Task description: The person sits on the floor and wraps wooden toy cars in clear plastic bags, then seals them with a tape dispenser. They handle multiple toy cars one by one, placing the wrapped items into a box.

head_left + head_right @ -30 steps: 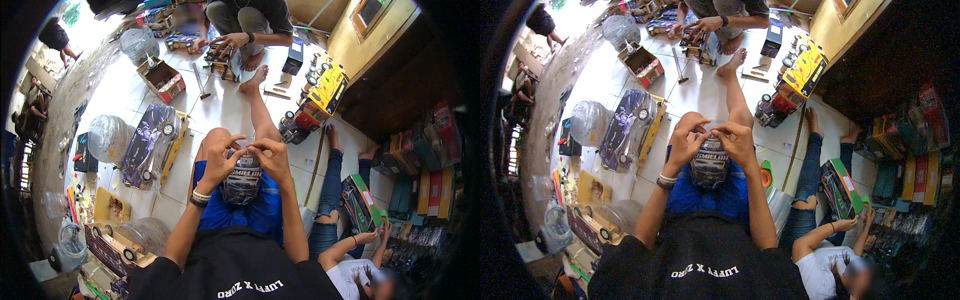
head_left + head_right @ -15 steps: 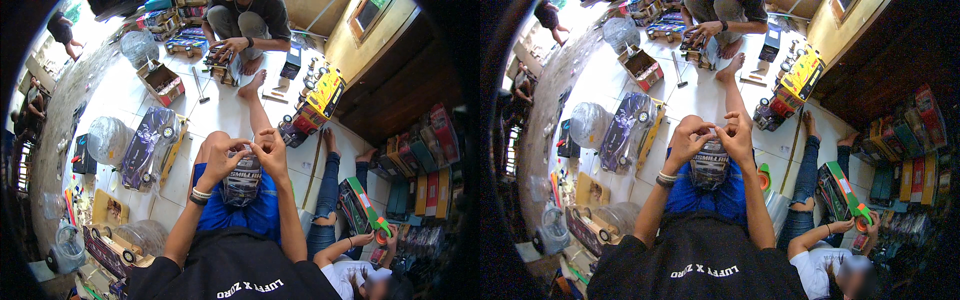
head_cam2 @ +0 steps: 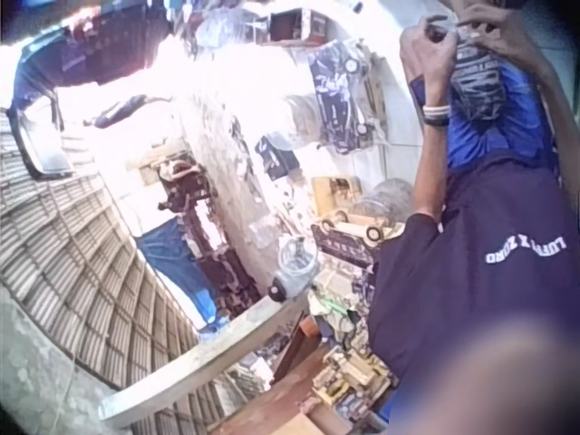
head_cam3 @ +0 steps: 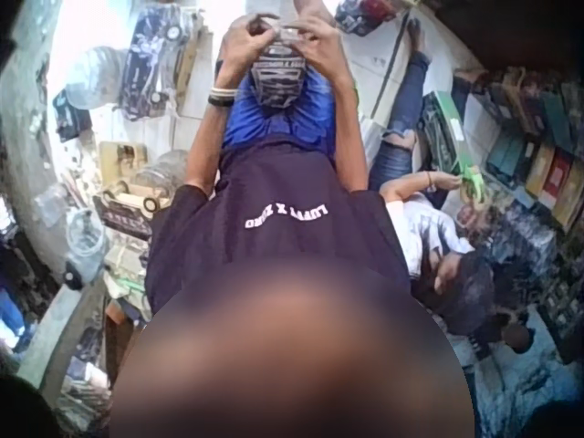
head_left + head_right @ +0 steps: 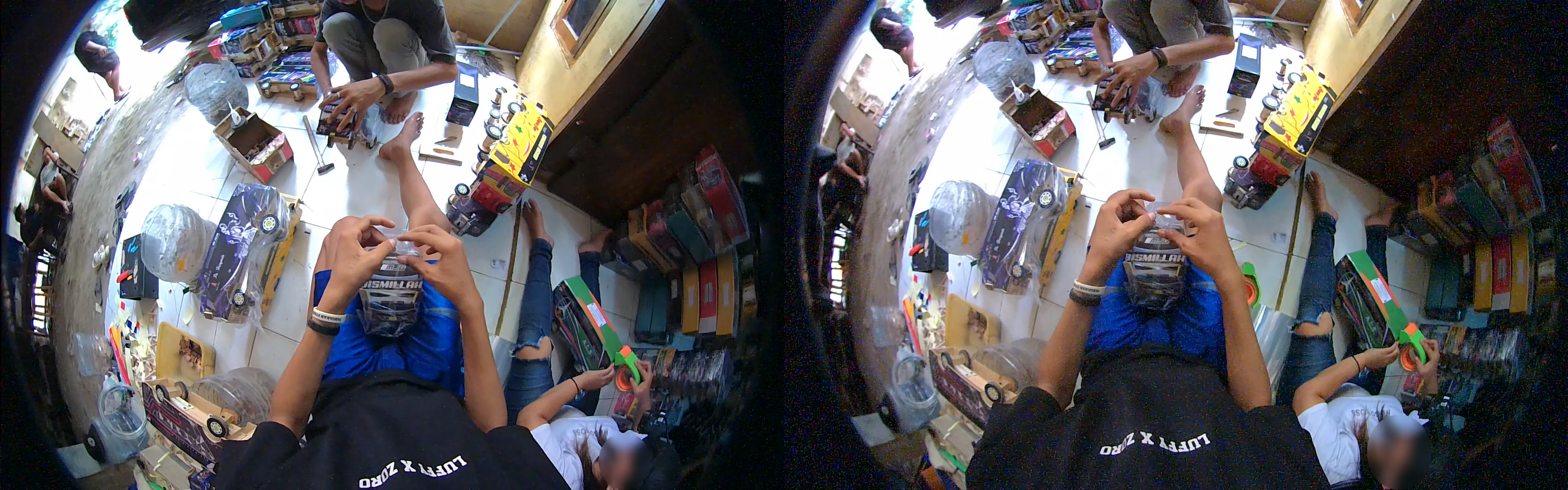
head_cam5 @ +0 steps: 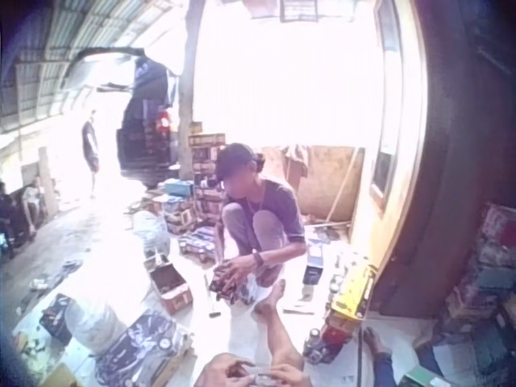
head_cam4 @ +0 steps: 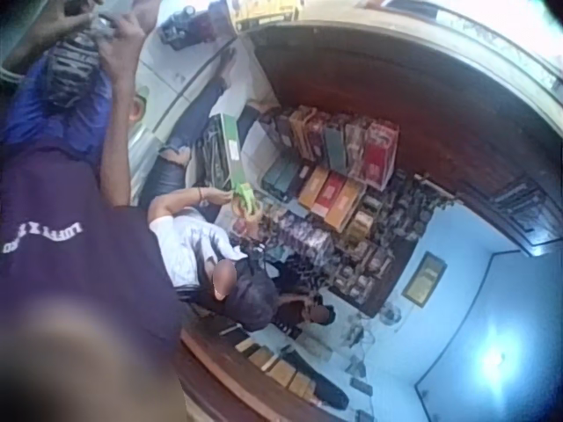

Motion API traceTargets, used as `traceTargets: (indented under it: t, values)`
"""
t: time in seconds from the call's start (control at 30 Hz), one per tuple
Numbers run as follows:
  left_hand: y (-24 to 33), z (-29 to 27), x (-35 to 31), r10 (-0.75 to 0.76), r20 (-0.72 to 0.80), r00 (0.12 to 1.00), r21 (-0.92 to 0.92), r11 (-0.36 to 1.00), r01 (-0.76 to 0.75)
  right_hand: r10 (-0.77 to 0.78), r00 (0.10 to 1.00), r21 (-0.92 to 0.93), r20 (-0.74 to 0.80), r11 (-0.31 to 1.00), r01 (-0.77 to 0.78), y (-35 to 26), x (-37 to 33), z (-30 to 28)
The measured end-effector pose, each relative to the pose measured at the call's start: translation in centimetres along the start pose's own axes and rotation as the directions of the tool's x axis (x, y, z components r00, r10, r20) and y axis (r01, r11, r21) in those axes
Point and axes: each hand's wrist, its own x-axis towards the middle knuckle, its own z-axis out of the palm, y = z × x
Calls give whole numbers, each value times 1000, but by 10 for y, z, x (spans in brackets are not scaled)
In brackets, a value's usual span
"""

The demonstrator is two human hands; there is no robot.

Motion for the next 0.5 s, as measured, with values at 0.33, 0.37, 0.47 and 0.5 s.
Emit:
traceTargets:
  t: [0.33,0.37,0.47,0.5]
  values:
    - [-12,-3,1,-51,7,999,-77,996,51,214,973,-45,85,976,-211,7,5,5]
    - [-11,-4,2,19,3,1000,80,997,-19,220,973,-47,74,975,-217,7,6,5]
    - [-10,-6,3,163,40,986,399,902,-166,261,962,-38,75,965,-259,8,4,5]
    - [-11,-7,3,203,44,978,418,886,-202,265,961,-25,83,964,-263,9,4,6]
